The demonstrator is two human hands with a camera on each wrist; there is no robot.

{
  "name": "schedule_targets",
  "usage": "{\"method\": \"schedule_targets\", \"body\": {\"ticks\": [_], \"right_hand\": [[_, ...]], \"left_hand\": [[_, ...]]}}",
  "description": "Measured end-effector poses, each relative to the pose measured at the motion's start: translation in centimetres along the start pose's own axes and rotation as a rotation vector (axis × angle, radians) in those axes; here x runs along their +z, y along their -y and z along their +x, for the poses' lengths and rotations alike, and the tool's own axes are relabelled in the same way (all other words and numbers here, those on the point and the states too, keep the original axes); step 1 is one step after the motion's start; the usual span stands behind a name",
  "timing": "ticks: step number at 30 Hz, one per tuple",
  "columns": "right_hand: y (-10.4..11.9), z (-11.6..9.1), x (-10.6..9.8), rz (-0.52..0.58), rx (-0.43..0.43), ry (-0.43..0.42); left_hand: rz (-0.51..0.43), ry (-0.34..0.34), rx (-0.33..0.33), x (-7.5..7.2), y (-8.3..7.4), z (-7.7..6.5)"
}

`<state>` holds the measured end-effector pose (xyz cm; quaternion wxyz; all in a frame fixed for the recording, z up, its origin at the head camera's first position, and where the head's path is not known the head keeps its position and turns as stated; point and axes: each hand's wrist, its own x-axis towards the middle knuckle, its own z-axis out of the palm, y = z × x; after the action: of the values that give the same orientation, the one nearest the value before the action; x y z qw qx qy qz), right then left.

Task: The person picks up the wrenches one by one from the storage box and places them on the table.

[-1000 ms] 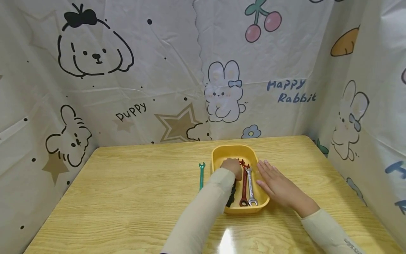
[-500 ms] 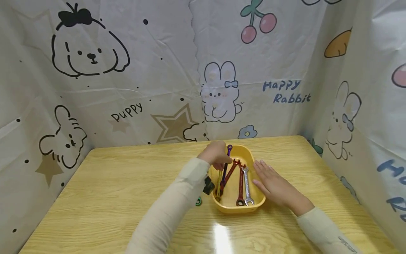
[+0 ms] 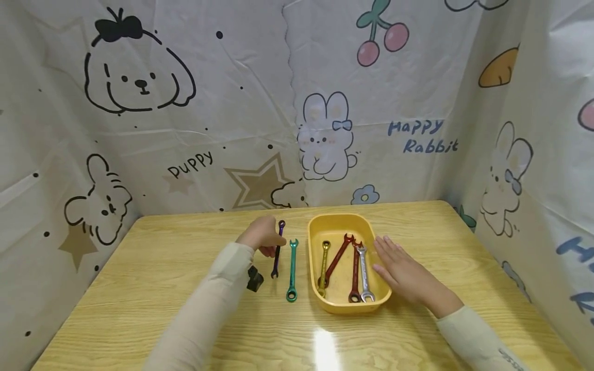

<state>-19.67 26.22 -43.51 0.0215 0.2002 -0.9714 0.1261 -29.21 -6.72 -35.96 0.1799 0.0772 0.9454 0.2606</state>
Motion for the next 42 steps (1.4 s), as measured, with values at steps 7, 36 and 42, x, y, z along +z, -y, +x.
{"method": "schedule_targets", "body": {"ticks": [7, 36, 42], "right_hand": [[-0.1, 0.1, -0.1, -0.013, -0.004, -0.008], [-0.1, 0.0, 0.4, 0.006, 0.004, -0.017], [-0.1, 0.0, 0.5, 0.006, -0.002, -0.022]], "left_hand": [[0.018, 0.019, -0.091, 2.8, 2.7, 0.9], [0.159, -0.069, -0.073, 5.9, 2.7, 1.9], [0.209, -0.084, -0.063, 5.8, 2.7, 1.9]]}}
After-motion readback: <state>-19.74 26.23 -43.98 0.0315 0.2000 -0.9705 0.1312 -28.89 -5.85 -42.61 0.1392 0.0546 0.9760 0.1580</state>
